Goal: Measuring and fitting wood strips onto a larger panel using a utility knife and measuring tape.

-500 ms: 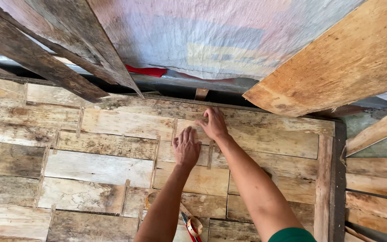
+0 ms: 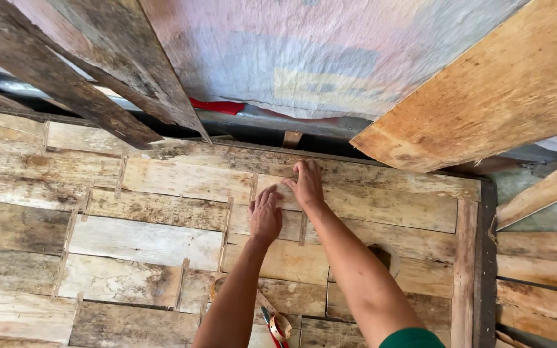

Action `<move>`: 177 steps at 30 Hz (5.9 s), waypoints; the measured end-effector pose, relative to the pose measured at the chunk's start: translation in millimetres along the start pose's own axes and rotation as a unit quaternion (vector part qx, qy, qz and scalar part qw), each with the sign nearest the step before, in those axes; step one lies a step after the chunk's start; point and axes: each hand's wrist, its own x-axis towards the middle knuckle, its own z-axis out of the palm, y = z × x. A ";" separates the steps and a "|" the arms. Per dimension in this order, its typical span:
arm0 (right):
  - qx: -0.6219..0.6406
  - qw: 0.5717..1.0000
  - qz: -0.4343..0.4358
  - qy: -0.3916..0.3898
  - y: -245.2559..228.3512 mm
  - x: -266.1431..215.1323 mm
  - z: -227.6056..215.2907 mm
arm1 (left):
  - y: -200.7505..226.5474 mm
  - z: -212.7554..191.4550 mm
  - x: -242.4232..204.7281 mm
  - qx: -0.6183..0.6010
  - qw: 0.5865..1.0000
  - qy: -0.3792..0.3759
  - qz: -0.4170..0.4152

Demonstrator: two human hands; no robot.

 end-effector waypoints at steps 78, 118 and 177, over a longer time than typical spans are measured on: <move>0.225 0.969 -0.049 -0.087 -171.2 -291.0 -29.6 | -46.9 -157.9 -226.8 -0.097 0.992 0.020 0.073; 0.580 0.807 0.112 -0.001 74.9 -290.8 -112.4 | 52.3 97.2 -220.1 -0.481 0.800 -0.358 -0.019; 0.141 0.944 0.298 -0.016 270.5 -256.5 -131.1 | 194.7 241.4 -107.0 0.026 0.961 -0.234 -0.146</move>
